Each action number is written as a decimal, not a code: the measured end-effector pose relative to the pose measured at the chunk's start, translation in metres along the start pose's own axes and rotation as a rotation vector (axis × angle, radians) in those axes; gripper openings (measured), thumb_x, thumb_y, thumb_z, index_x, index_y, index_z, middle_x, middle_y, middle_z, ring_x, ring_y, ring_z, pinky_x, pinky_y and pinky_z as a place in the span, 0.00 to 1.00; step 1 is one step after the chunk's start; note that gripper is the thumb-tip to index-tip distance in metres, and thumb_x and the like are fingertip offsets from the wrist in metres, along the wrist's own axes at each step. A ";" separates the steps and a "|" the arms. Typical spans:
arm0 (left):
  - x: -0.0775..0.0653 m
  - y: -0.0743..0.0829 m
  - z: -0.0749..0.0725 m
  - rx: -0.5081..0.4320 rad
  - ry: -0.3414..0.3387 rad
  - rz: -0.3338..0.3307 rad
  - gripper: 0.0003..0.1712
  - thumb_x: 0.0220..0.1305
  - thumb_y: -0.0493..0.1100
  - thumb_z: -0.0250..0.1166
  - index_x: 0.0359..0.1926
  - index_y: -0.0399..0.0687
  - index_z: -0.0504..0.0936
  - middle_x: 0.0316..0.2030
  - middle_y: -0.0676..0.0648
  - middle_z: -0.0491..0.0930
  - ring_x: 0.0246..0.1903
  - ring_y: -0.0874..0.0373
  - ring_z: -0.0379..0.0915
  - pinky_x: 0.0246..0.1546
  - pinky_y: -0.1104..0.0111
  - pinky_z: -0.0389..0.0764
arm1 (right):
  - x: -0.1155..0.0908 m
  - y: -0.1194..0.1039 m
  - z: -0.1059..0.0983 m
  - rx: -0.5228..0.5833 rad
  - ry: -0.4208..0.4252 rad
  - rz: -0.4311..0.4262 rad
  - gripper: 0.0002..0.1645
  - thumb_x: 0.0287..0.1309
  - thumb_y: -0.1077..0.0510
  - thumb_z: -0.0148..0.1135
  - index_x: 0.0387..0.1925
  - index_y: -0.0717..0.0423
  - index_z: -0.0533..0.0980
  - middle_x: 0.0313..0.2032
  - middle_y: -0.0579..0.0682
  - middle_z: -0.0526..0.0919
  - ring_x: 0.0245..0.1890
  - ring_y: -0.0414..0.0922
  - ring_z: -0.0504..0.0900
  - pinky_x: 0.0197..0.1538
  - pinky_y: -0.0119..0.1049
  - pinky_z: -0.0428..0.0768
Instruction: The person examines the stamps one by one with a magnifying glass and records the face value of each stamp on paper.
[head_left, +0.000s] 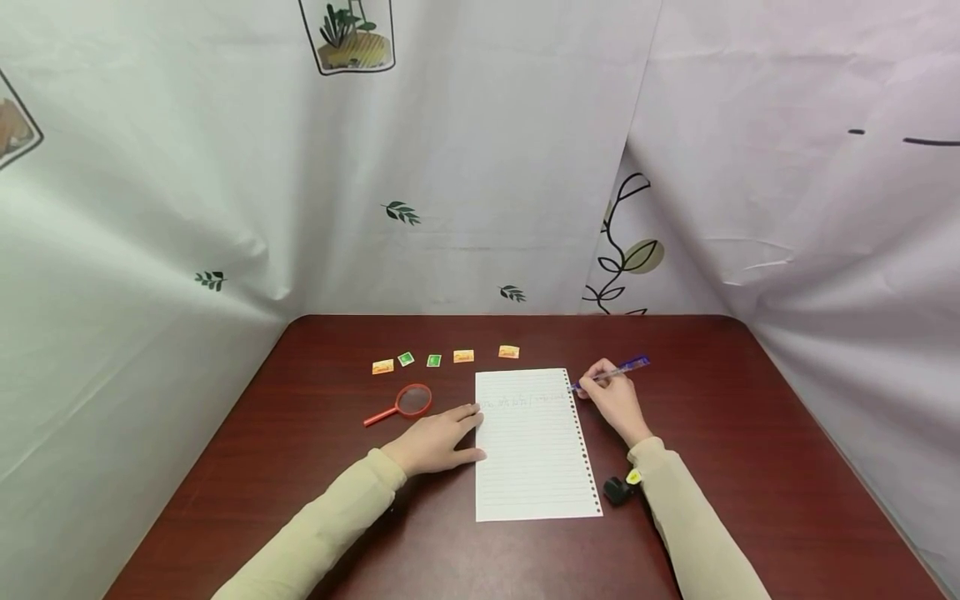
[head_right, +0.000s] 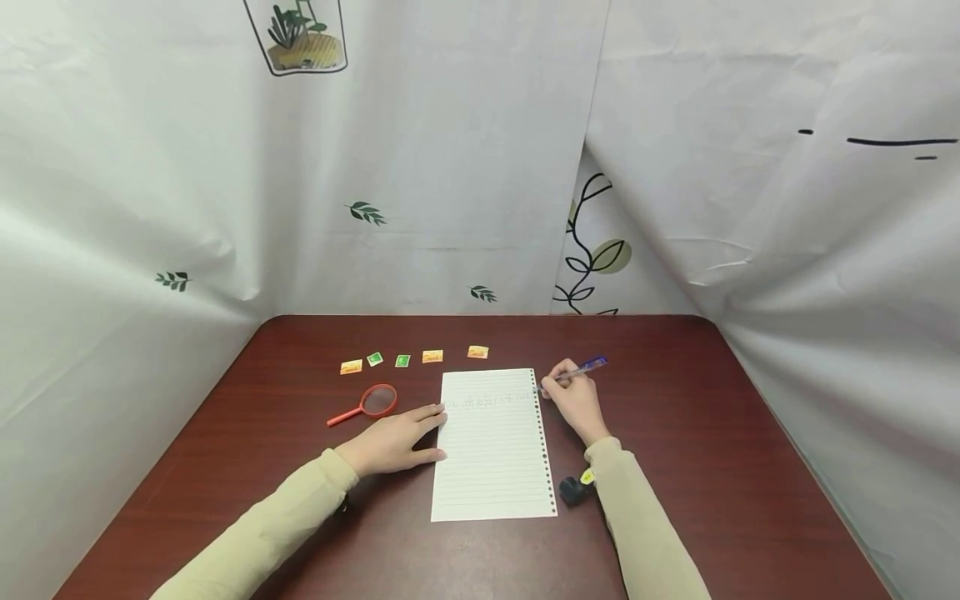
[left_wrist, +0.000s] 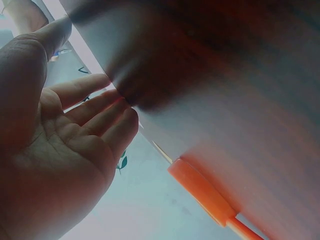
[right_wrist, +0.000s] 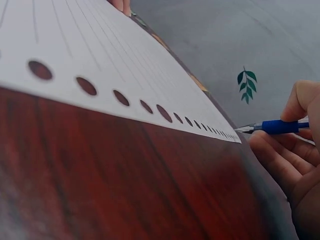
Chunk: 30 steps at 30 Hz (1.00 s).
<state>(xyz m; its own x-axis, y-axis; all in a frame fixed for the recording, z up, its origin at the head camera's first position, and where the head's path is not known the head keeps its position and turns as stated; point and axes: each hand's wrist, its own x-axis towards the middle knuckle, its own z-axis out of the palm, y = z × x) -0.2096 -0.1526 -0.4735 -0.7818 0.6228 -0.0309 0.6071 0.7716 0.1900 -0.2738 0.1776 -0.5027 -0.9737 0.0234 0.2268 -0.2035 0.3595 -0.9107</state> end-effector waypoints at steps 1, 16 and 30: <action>0.000 0.000 0.000 0.001 -0.001 0.000 0.40 0.68 0.62 0.64 0.70 0.40 0.72 0.70 0.39 0.68 0.67 0.48 0.69 0.61 0.56 0.75 | 0.000 0.000 0.000 0.003 0.003 -0.002 0.04 0.64 0.64 0.61 0.35 0.59 0.73 0.32 0.57 0.86 0.31 0.46 0.88 0.39 0.30 0.83; -0.001 0.001 -0.001 -0.003 -0.002 0.001 0.40 0.68 0.61 0.64 0.70 0.39 0.71 0.70 0.39 0.68 0.67 0.48 0.69 0.60 0.56 0.75 | -0.002 0.005 -0.017 -0.072 -0.012 -0.125 0.07 0.67 0.61 0.65 0.45 0.57 0.80 0.47 0.56 0.84 0.45 0.40 0.83 0.44 0.22 0.78; -0.002 0.001 -0.001 -0.006 0.006 0.006 0.39 0.68 0.60 0.65 0.70 0.39 0.72 0.70 0.39 0.68 0.67 0.47 0.69 0.60 0.55 0.75 | -0.006 0.017 -0.057 -0.476 -0.019 -0.519 0.12 0.61 0.73 0.64 0.44 0.61 0.82 0.45 0.57 0.83 0.47 0.55 0.83 0.53 0.35 0.80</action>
<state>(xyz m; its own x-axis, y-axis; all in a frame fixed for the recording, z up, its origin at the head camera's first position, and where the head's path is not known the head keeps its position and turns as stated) -0.2071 -0.1530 -0.4721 -0.7789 0.6267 -0.0238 0.6110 0.7669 0.1963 -0.2656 0.2366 -0.4999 -0.7651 -0.2764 0.5815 -0.5796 0.6891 -0.4350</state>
